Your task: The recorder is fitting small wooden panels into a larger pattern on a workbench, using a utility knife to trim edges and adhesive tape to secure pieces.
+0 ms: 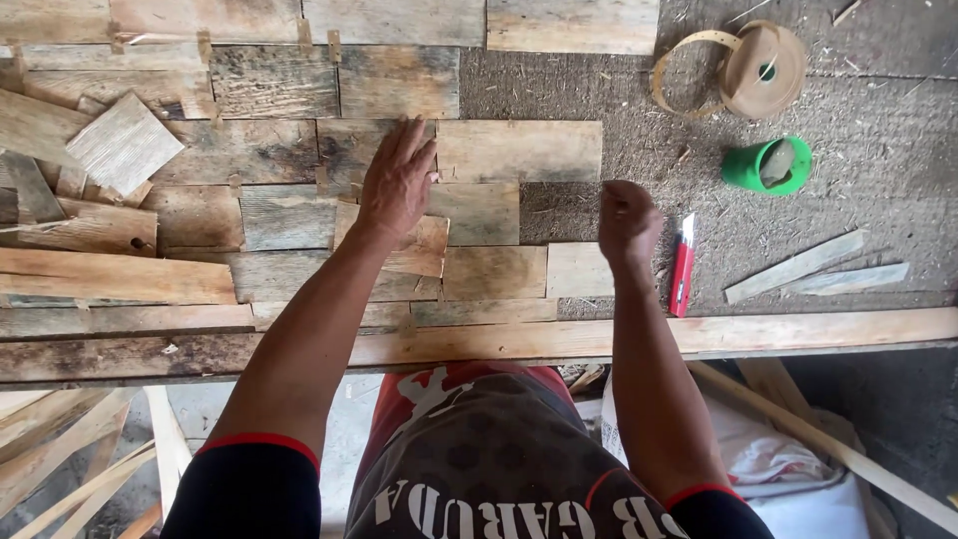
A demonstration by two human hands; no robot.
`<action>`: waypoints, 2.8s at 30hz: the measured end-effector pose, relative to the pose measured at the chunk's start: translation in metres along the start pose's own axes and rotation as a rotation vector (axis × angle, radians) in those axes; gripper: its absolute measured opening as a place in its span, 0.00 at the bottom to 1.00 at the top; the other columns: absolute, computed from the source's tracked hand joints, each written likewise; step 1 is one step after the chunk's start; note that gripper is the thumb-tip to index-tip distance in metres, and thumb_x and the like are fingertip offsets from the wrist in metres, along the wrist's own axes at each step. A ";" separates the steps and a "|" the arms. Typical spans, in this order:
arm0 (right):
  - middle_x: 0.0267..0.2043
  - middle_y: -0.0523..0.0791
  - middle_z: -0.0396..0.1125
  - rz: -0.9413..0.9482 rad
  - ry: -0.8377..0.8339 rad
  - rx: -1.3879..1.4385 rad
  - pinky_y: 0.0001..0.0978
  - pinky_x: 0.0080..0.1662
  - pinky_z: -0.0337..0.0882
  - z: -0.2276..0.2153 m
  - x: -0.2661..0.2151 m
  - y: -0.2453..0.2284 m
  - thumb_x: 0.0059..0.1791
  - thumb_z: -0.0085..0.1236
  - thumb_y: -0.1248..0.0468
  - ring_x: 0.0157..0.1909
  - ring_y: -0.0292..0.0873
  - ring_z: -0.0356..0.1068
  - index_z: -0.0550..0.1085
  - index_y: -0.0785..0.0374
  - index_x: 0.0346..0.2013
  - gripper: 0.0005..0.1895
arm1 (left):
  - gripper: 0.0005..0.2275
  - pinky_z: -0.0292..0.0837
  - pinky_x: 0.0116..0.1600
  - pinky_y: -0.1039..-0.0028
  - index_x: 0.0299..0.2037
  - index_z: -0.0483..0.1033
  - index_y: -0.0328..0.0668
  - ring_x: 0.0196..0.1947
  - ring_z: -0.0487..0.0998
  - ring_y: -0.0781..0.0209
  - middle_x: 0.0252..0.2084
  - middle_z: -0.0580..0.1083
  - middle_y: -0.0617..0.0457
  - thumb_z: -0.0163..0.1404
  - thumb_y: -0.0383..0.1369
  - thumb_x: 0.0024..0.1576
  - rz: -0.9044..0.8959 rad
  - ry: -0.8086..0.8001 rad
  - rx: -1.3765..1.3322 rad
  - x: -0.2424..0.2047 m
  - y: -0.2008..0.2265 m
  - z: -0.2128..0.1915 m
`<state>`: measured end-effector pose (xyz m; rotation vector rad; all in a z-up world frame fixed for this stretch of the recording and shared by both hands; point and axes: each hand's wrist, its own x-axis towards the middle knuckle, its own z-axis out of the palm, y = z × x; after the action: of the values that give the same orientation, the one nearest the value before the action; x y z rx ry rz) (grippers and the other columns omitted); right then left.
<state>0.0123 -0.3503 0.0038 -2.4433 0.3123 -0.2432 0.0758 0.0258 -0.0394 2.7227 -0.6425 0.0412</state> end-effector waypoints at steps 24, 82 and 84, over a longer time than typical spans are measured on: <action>0.36 0.47 0.78 0.278 -0.585 -0.193 0.41 0.44 0.76 0.066 -0.011 -0.077 0.47 0.66 0.48 0.38 0.46 0.77 0.84 0.56 0.35 0.15 | 0.38 0.41 0.78 0.47 0.74 0.56 0.31 0.79 0.43 0.39 0.79 0.46 0.41 0.42 0.58 0.64 -0.170 -0.130 -0.018 -0.077 0.029 -0.018; 0.81 0.61 0.22 0.178 -0.520 -0.570 0.60 0.76 0.35 0.048 -0.002 -0.085 0.34 0.71 0.27 0.82 0.60 0.23 0.37 0.47 0.79 0.74 | 0.41 0.35 0.79 0.49 0.78 0.38 0.45 0.79 0.33 0.41 0.81 0.35 0.51 0.53 0.44 0.60 -0.032 -0.610 0.052 -0.032 0.041 -0.038; 0.81 0.61 0.21 0.180 -0.527 -0.579 0.61 0.76 0.34 0.049 -0.007 -0.084 0.34 0.70 0.26 0.82 0.61 0.22 0.36 0.47 0.79 0.74 | 0.41 0.36 0.79 0.49 0.78 0.38 0.45 0.79 0.34 0.41 0.81 0.35 0.51 0.53 0.42 0.60 -0.030 -0.592 0.045 -0.036 0.042 -0.038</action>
<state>0.0318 -0.2562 0.0184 -2.8891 0.4002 0.6466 0.0269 0.0187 0.0062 2.7816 -0.7548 -0.7896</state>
